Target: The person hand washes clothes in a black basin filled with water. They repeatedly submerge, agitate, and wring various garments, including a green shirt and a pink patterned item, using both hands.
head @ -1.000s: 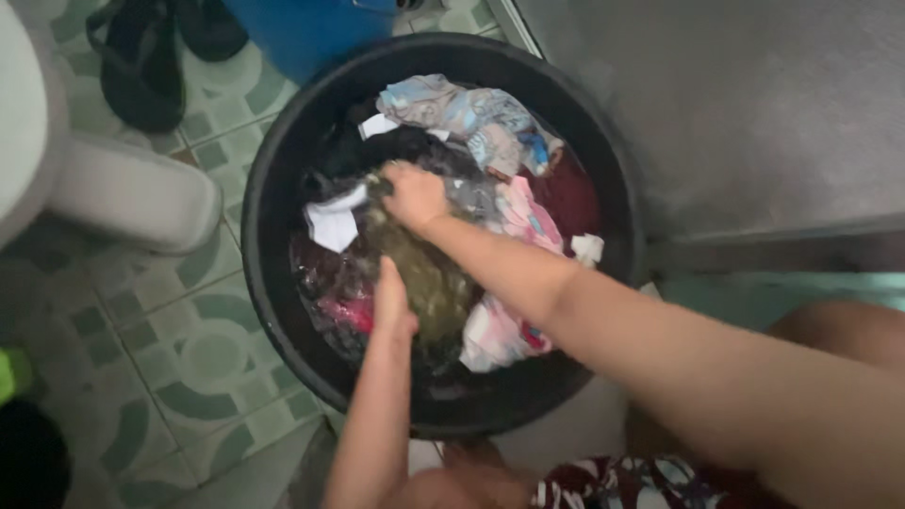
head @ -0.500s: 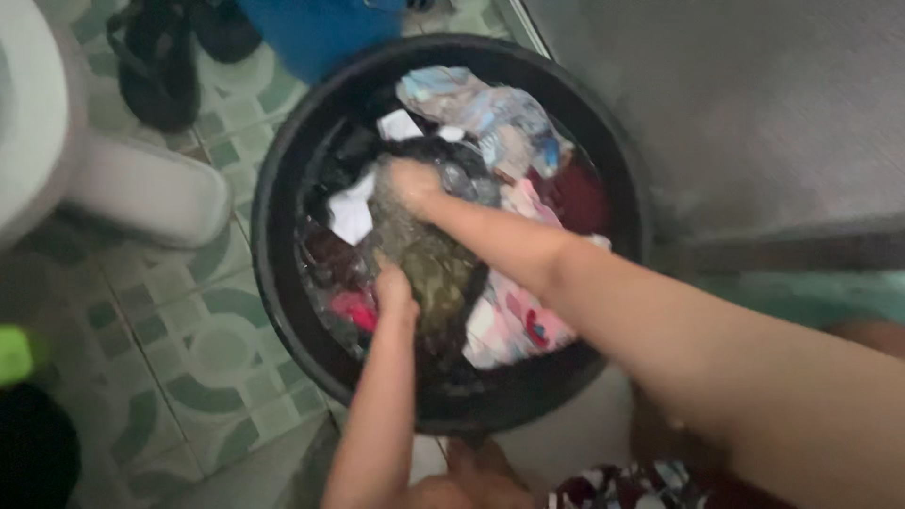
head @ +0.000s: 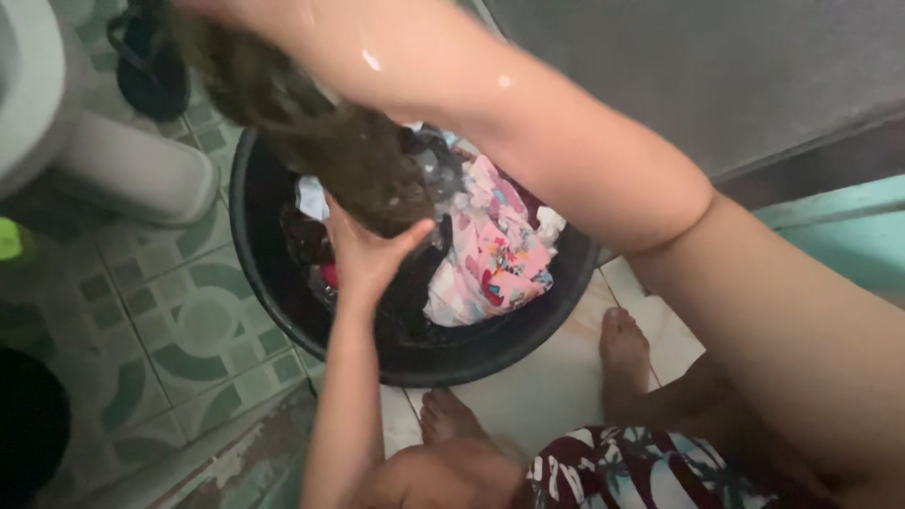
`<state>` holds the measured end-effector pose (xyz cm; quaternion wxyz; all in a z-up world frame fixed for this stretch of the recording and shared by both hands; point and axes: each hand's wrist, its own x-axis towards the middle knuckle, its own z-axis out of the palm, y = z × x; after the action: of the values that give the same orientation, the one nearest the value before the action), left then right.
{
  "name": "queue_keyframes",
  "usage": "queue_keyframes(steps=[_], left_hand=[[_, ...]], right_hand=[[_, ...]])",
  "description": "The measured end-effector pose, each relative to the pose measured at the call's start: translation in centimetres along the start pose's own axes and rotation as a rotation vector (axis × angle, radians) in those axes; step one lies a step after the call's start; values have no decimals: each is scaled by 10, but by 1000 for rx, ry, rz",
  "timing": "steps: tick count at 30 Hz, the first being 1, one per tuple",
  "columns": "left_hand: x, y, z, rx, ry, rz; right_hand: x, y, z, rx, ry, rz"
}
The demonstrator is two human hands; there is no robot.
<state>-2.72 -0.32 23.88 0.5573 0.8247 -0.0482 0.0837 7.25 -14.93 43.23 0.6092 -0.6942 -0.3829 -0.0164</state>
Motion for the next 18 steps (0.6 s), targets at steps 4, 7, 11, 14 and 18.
queue_keyframes(steps=[4, 7, 11, 14, 18], left_hand=[[4, -4, 19, -115, 109, -175], [14, -23, 22, -225, 343, -83], [25, 7, -17, -1056, 429, 7], [32, 44, -34, -1085, 409, 115], [43, 71, 1, -817, 459, 173]], right_hand=[[-5, -42, -20, 36, 25, -40], [-27, -15, -31, 97, 82, 39], [-63, 69, -26, 223, 222, 455], [-113, 149, 38, 490, 259, 876], [-153, 201, 129, 1079, 416, 1039]])
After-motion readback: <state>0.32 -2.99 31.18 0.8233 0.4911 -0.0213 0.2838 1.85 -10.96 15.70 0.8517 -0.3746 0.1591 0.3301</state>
